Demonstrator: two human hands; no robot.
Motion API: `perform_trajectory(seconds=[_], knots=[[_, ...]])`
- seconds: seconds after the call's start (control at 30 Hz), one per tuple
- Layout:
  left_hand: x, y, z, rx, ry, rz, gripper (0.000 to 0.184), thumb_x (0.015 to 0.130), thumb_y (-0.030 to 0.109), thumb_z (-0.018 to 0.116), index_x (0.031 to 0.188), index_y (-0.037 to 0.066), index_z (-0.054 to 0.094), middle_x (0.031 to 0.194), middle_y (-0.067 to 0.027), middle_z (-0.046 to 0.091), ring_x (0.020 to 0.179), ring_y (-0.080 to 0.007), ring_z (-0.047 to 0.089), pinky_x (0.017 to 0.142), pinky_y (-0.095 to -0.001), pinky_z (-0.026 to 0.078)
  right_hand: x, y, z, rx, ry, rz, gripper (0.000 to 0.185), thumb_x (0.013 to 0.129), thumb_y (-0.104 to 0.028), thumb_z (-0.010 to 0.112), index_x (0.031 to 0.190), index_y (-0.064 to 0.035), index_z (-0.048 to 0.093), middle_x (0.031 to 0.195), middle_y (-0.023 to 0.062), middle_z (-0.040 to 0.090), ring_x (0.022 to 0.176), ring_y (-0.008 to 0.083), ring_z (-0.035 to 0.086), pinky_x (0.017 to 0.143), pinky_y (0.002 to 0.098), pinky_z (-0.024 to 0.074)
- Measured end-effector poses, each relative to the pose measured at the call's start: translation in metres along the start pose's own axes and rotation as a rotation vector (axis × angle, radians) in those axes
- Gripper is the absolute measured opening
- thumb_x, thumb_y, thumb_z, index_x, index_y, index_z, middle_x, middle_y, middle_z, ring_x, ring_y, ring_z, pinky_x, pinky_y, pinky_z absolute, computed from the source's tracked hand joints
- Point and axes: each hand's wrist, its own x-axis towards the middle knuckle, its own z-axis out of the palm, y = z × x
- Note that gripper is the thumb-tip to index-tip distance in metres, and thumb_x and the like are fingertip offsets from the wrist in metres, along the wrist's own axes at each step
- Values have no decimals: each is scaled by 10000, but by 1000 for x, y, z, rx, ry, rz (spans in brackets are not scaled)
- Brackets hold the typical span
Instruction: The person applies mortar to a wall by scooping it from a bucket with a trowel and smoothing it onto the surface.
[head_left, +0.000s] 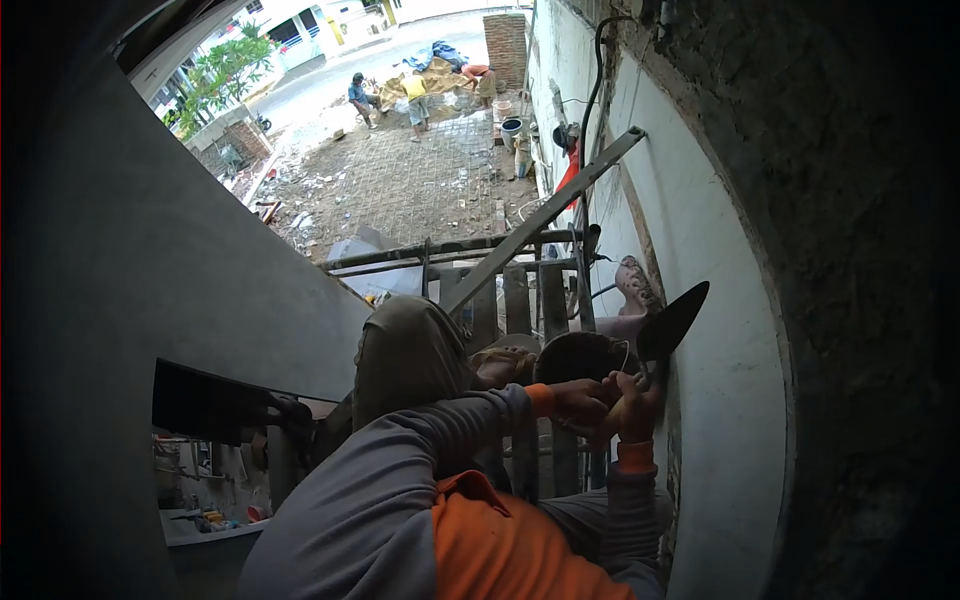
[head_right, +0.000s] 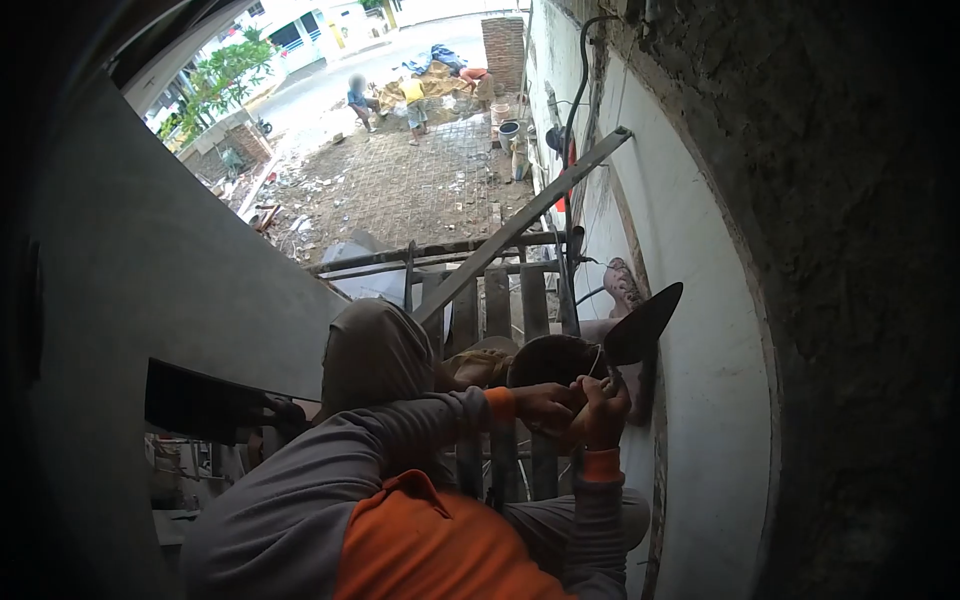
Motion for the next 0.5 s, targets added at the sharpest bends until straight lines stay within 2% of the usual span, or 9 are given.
perform_trajectory(seconds=[0.03,0.13,0.17,0.23,0.33,0.43,0.5], knots=[[2,-10,-2,35,44,67,243,818,206,531,897,-23,549,720,-39,560,614,-109,555,562,-264,456,0,2,1,49,-6,13,139,776,-56,594,805,-5,469,750,100,585,612,160,607,612,263,534],[2,-19,-17,88,392,27,295,865,272,520,862,-20,557,648,-34,539,510,-126,547,502,-286,458,-6,-10,5,-78,21,-53,151,782,-70,604,800,-12,465,757,104,587,614,152,603,571,258,528],[8,-30,-23,126,558,-43,321,875,294,505,861,-21,563,637,-48,548,483,-154,551,492,-305,463,-10,-17,6,-152,82,-22,179,791,-107,617,775,-30,456,698,80,565,540,134,575,477,253,497],[22,-54,-37,203,885,-183,377,895,338,476,858,-24,575,617,-76,566,429,-211,560,474,-343,473,-11,-12,-12,-253,65,66,195,797,-132,621,765,-40,452,645,57,535,481,122,542,423,249,463],[25,-69,-48,312,1160,-420,425,908,375,412,885,-4,604,681,-165,609,611,-322,631,597,-414,498,-22,-5,-33,-334,76,157,232,790,-182,642,760,-54,451,568,21,476,400,101,482,371,243,420],[22,-144,-79,680,1212,-465,492,896,452,387,1024,30,604,982,-250,589,1011,-388,535,876,-420,412,-33,8,-54,-398,106,175,250,764,-187,663,783,-46,457,572,24,477,407,105,484,371,243,413],[6,-111,-71,556,1193,-538,536,895,482,368,1027,19,603,1029,-252,577,1023,-380,531,884,-428,406,-43,11,-61,-464,95,145,243,754,-170,662,817,-39,468,586,29,486,415,107,490,382,243,420]])
